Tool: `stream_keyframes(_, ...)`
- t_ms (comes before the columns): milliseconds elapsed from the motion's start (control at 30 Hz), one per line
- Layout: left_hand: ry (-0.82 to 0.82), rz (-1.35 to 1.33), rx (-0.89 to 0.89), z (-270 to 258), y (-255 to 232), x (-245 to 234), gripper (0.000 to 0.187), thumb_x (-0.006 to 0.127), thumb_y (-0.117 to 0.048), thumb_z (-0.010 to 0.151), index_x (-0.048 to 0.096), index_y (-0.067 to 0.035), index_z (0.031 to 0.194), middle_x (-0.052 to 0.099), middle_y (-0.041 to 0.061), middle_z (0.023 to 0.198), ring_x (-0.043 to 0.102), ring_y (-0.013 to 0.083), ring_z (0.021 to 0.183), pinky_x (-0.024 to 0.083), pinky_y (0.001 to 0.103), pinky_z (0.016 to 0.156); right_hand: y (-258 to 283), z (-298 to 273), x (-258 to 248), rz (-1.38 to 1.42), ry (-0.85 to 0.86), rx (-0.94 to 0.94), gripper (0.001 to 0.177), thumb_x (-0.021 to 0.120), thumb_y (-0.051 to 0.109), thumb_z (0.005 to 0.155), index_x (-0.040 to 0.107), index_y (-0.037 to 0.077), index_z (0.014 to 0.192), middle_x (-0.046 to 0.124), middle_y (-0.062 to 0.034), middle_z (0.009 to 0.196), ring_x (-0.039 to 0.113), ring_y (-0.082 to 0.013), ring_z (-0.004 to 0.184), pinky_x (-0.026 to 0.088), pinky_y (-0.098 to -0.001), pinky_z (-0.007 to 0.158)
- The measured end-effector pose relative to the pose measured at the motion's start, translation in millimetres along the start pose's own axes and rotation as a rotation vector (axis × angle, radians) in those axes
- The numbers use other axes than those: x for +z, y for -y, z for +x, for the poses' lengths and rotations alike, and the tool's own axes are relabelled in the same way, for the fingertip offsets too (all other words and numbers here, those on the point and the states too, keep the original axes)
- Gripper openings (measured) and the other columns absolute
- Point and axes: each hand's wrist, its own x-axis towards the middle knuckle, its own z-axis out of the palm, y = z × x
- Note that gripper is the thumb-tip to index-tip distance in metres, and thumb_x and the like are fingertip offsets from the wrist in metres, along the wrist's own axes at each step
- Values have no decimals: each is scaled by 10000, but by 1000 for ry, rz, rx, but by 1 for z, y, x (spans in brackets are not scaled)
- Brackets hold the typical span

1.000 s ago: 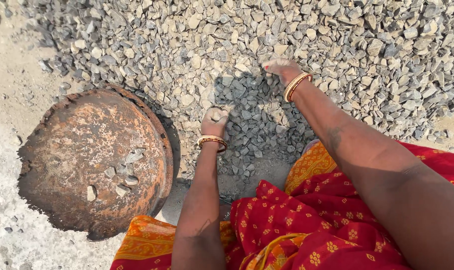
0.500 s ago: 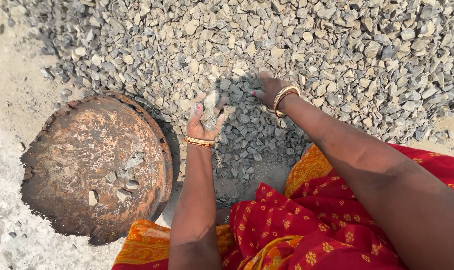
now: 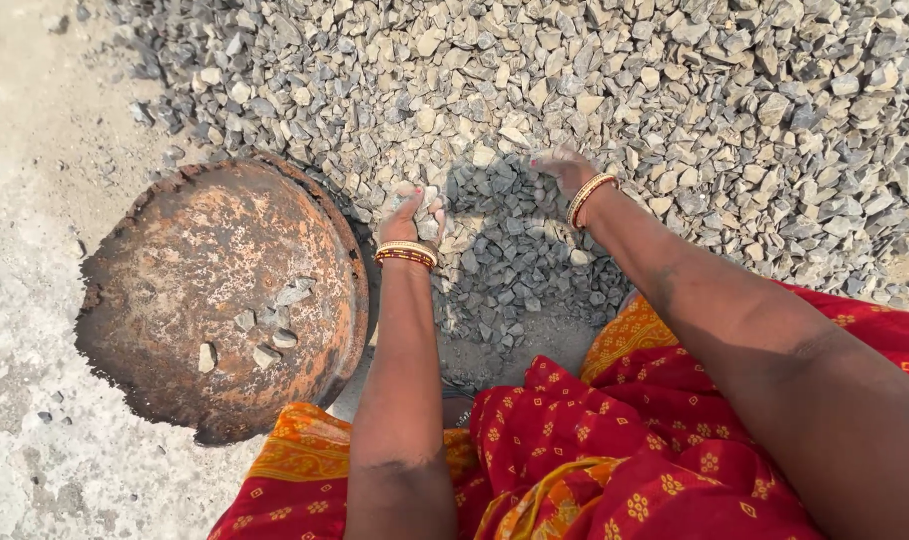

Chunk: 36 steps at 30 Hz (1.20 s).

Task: The person sits on a concrete surface beside a pile of crushed stone and picks suitable stones by hand, placing them one at a time into a large rusty metal basin. They continue gathering handfuls of gravel from the pile into the basin throughout the episode.

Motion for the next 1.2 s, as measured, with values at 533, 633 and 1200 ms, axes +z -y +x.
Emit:
stream_keyframes(533, -503, 479, 926, -72, -183, -96, 195, 722, -53, 945, 592, -93, 1085, 650, 17, 848, 558, 86, 629, 482, 261, 526, 90, -115, 213, 23, 665, -124, 779, 696, 253, 896, 280, 161, 1547, 250, -167, 1631, 349, -359, 1458, 423, -648, 1061)
stream_keyframes(633, -274, 533, 901, -54, -119, -61, 217, 711, -34, 923, 581, -71, 1093, 596, 20, 833, 521, 122, 636, 434, 283, 537, 40, -58, 143, -58, 448, 8, 635, 715, 274, 870, 463, 79, 1420, 508, -145, 1410, 539, -275, 1240, 542, -523, 948)
stream_keyframes(1200, 27, 2280, 792, 14, 61, 118, 605, 618, -136, 862, 533, -300, 1438, 533, 61, 1472, 571, 399, 1218, 527, 515, 975, 70, 18, 16, -1447, 73, -556, 681, 699, 169, 853, 438, 167, 1481, 410, -175, 1520, 436, -399, 1358, 420, -513, 1074)
